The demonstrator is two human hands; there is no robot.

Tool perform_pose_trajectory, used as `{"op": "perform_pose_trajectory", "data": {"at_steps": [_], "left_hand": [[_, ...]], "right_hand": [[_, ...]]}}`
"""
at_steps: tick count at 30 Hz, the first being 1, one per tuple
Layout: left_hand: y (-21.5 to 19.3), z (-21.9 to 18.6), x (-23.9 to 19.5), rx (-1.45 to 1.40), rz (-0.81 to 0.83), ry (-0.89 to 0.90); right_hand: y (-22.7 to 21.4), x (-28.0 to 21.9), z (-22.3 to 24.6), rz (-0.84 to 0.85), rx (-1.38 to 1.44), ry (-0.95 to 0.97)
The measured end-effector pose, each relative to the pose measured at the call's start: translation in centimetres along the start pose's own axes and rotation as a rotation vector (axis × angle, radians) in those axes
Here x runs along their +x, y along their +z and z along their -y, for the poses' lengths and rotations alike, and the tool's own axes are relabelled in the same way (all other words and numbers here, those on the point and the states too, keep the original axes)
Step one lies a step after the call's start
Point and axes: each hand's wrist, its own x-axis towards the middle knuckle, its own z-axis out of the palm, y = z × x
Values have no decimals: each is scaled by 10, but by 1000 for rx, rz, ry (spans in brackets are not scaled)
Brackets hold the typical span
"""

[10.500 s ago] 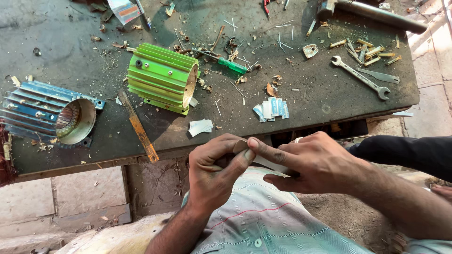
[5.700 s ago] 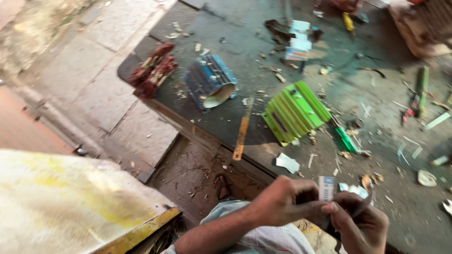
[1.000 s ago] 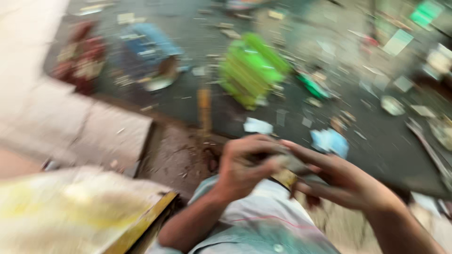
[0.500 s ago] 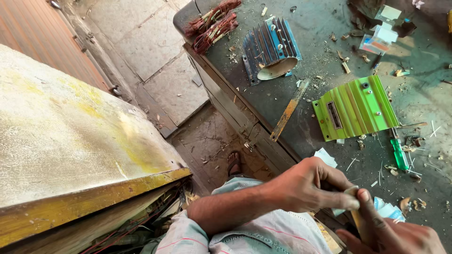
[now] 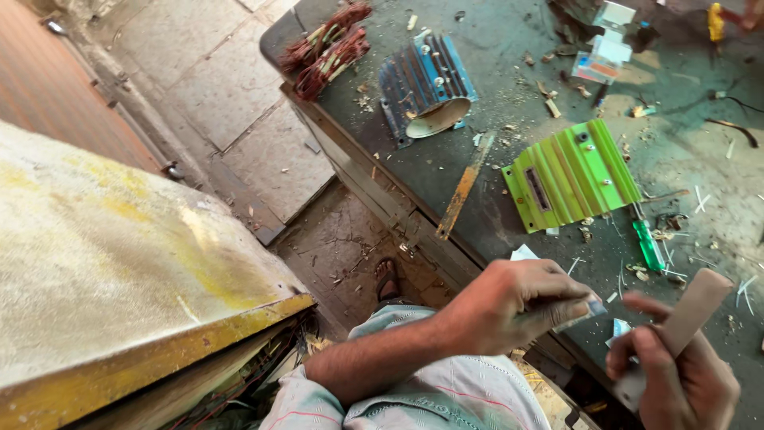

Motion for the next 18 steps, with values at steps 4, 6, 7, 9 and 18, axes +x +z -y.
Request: {"op": "perform_pose_trajectory", "data": {"at_steps": [4, 6, 7, 9, 18], "left_hand": [[8, -9, 3, 51, -68, 33], [5, -12, 2, 94, -82, 35], [3, -13, 1, 106, -79, 35], [1, -16, 0, 83, -79, 5], [-8, -25, 13, 123, -13, 107]], "right_hand": [[15, 2, -3, 86, 566, 40], [23, -1, -3, 10, 548, 76], [24, 0, -3, 43, 597, 93], [27, -2, -3, 86, 643, 103], [25, -6, 16, 179, 512, -22]]}}
